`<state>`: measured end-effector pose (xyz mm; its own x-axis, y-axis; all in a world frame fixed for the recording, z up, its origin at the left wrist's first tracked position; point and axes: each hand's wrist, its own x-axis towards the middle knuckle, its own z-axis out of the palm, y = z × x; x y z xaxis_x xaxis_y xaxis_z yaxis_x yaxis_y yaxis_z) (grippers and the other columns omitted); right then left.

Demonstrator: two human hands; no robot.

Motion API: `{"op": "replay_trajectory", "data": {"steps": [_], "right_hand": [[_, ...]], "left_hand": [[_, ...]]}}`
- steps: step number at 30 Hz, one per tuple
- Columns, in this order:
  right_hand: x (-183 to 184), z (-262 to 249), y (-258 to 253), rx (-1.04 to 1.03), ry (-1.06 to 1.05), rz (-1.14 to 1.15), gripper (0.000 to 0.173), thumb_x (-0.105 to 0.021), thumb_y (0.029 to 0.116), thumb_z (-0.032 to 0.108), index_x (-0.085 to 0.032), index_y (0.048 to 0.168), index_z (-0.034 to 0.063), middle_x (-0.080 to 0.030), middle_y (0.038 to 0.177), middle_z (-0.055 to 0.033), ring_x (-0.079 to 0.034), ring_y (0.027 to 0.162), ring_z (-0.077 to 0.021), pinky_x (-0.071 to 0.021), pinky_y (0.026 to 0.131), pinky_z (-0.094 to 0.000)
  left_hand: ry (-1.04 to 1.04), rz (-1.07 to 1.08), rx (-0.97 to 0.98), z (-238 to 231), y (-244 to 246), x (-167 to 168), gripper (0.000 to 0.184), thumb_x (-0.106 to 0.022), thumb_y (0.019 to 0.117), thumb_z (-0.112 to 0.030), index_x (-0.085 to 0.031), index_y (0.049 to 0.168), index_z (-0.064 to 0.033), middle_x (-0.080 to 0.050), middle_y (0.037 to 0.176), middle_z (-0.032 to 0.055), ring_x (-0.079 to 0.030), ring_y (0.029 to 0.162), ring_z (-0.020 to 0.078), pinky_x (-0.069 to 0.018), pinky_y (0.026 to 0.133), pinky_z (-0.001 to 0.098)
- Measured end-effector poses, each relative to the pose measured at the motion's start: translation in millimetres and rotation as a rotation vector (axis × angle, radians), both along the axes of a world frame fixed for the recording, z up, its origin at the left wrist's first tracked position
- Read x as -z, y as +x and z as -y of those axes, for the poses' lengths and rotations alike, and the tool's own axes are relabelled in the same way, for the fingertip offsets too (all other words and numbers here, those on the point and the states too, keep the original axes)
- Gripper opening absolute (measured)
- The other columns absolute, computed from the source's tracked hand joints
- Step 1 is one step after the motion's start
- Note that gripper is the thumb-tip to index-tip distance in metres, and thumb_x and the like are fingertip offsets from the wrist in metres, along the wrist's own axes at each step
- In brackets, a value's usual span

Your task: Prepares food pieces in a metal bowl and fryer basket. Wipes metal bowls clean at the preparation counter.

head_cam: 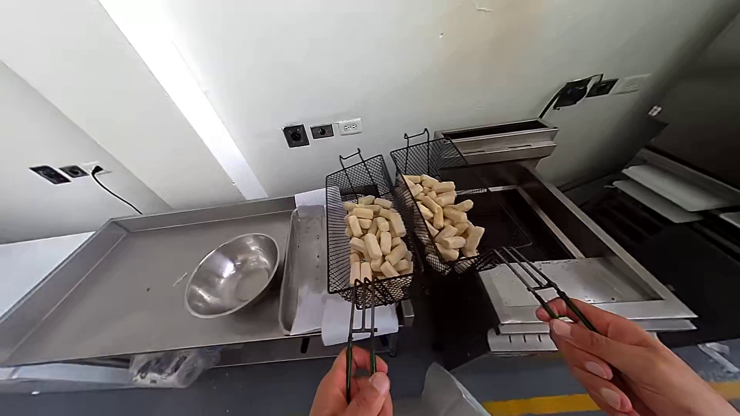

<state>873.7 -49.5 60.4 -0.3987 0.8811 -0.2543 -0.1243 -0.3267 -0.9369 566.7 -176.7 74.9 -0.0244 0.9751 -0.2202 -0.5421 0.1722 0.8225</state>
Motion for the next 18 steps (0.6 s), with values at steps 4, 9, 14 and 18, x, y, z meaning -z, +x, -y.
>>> {"op": "replay_trajectory", "data": {"steps": [4,9,14,18], "right_hand": [[17,-34,83,0.011,-0.001,0.008,0.018,-0.04,0.1032,0.007,-0.053,0.112,0.0144,-0.053,0.06,0.0113,-0.05,0.042,0.0013,-0.0442,0.037,-0.0146],[37,-91,175,0.073,-0.063,0.002,0.015,-0.044,0.101,0.007,-0.052,0.111,0.0125,-0.051,0.057,0.0091,-0.051,0.041,-0.0022,-0.0468,0.037,-0.0181],[49,-152,238,0.117,-0.109,0.086,0.012,-0.047,0.0997,0.007,-0.05,0.111,0.0102,-0.049,0.055,0.0072,-0.051,0.039,-0.0044,-0.0481,0.035,-0.021],[64,-199,273,0.158,-0.148,0.1,0.009,-0.046,0.1005,0.007,-0.05,0.108,0.0069,-0.048,0.056,0.0042,-0.05,0.038,-0.0055,-0.0479,0.035,-0.0212]], "left_hand": [[-0.019,-0.028,0.043,-51,84,11,0.014,-0.038,0.1038,0.0,-0.046,0.113,-0.0067,-0.052,0.063,-0.0069,-0.049,0.043,0.0003,-0.0453,0.037,0.0163],[-0.091,-0.067,0.075,-159,194,26,0.011,-0.039,0.1057,-0.004,-0.047,0.113,-0.0054,-0.048,0.06,-0.0058,-0.047,0.041,0.0017,-0.0451,0.037,0.0169],[-0.169,0.024,0.138,-243,276,41,0.007,-0.041,0.1076,-0.008,-0.046,0.112,-0.005,-0.047,0.062,-0.0036,-0.048,0.042,0.0031,-0.0475,0.038,0.0178],[-0.254,0.04,0.164,-294,320,54,0.004,-0.043,0.1087,-0.008,-0.045,0.11,-0.0051,-0.046,0.063,-0.0024,-0.047,0.043,0.0037,-0.047,0.039,0.0173]]}}
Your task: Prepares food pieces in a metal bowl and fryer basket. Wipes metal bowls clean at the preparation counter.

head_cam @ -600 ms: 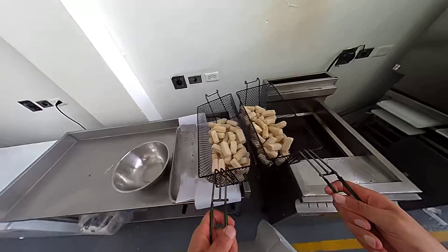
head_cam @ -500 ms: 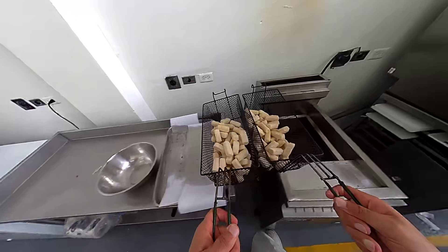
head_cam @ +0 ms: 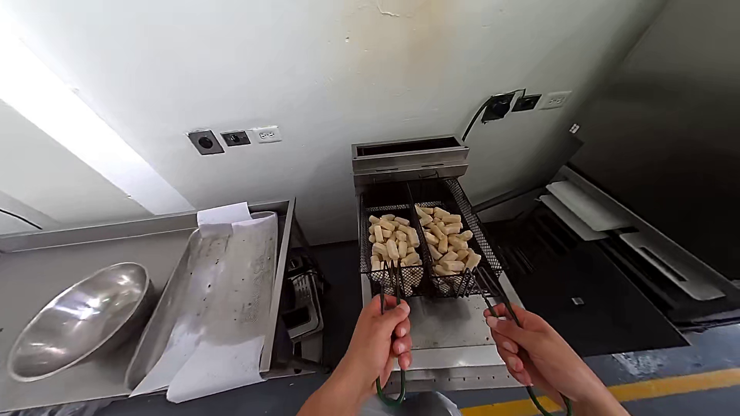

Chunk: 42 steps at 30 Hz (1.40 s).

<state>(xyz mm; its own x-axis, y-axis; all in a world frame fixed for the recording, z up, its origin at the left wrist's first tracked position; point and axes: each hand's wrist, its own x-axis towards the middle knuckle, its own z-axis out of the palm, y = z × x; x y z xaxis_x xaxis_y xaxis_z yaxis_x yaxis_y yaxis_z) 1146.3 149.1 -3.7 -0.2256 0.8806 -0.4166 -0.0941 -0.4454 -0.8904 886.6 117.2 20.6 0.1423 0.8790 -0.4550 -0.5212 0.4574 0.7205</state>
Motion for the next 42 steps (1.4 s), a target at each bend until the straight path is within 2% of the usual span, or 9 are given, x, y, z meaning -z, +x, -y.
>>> {"op": "replay_trajectory", "data": {"steps": [6,13,26,34,37,39,40,41,42], "right_hand": [[28,-58,30,-0.006,-0.071,-0.037,0.004,-0.047,0.1035,0.005,-0.049,0.106,0.0061,-0.047,0.057,0.0032,-0.049,0.04,-0.0056,-0.0471,0.037,-0.0197],[65,-102,42,-0.018,-0.128,-0.058,0.001,-0.048,0.1047,0.005,-0.049,0.104,0.0056,-0.047,0.058,0.0023,-0.05,0.041,-0.0056,-0.0472,0.039,-0.0194],[120,-121,49,-0.028,-0.187,-0.063,0.003,-0.051,0.1032,0.003,-0.049,0.105,0.0036,-0.049,0.057,0.0001,-0.053,0.042,-0.0094,-0.0502,0.04,-0.0229],[151,-111,43,-0.059,-0.186,0.104,0.012,-0.057,0.104,0.009,-0.05,0.108,0.0008,-0.057,0.059,-0.0044,-0.061,0.045,-0.0156,-0.0556,0.044,-0.0295],[164,-99,46,-0.108,-0.003,0.55,0.031,-0.067,0.1005,0.022,-0.057,0.121,0.0005,-0.063,0.07,-0.0066,-0.064,0.054,-0.0178,-0.0586,0.053,-0.0346],[159,-77,54,-0.12,0.23,0.838,0.043,-0.069,0.0975,0.025,-0.061,0.132,0.0007,-0.071,0.09,-0.0123,-0.069,0.077,-0.0261,-0.0576,0.072,-0.0479],[148,-64,55,-0.129,0.342,0.868,0.042,-0.068,0.0973,0.022,-0.061,0.131,-0.0023,-0.072,0.103,-0.0173,-0.071,0.09,-0.0308,-0.0588,0.081,-0.0516],[131,-50,50,-0.143,0.443,0.845,0.038,-0.067,0.0977,0.018,-0.062,0.127,-0.006,-0.07,0.109,-0.0213,-0.072,0.096,-0.0329,-0.0597,0.084,-0.051],[111,-33,39,-0.17,0.532,0.791,0.032,-0.065,0.0977,0.013,-0.064,0.122,-0.0086,-0.071,0.107,-0.0223,-0.073,0.095,-0.0318,-0.0612,0.084,-0.0479]], "left_hand": [[-0.083,-0.051,-0.016,-60,39,23,0.004,-0.045,0.1086,-0.008,-0.043,0.109,-0.004,-0.046,0.064,-0.0009,-0.049,0.043,0.0044,-0.0469,0.04,0.0168],[-0.135,-0.11,-0.04,-101,54,53,0.006,-0.047,0.108,-0.008,-0.043,0.11,-0.0041,-0.046,0.065,-0.0009,-0.049,0.044,0.0046,-0.0476,0.042,0.0172],[-0.205,-0.141,-0.055,-124,59,110,0.007,-0.049,0.1078,-0.009,-0.044,0.111,-0.0044,-0.047,0.064,-0.0009,-0.049,0.044,0.0054,-0.0474,0.041,0.018],[-0.215,-0.14,-0.05,-117,52,148,0.011,-0.049,0.1088,-0.014,-0.045,0.112,-0.0039,-0.051,0.066,0.0015,-0.055,0.047,0.0091,-0.0519,0.045,0.0215],[-0.226,-0.131,-0.023,-107,55,157,0.016,-0.049,0.1094,-0.017,-0.045,0.117,-0.0036,-0.057,0.069,0.0038,-0.061,0.052,0.0121,-0.056,0.051,0.0253],[-0.253,-0.122,0.014,-89,55,159,0.026,-0.048,0.1094,-0.017,-0.044,0.13,-0.0015,-0.063,0.08,0.0078,-0.066,0.062,0.0164,-0.0595,0.06,0.03],[-0.258,-0.114,0.042,-78,54,160,0.032,-0.048,0.109,-0.017,-0.041,0.136,-0.0007,-0.067,0.086,0.0102,-0.07,0.07,0.0187,-0.0607,0.066,0.0327],[-0.251,-0.105,0.074,-63,51,160,0.037,-0.048,0.1083,-0.015,-0.038,0.141,0.0002,-0.07,0.093,0.0125,-0.072,0.077,0.0209,-0.0614,0.073,0.0356],[-0.235,-0.102,0.113,-45,47,162,0.042,-0.049,0.1071,-0.013,-0.035,0.144,0.0013,-0.071,0.102,0.0148,-0.073,0.087,0.0231,-0.0612,0.08,0.0389]]}}
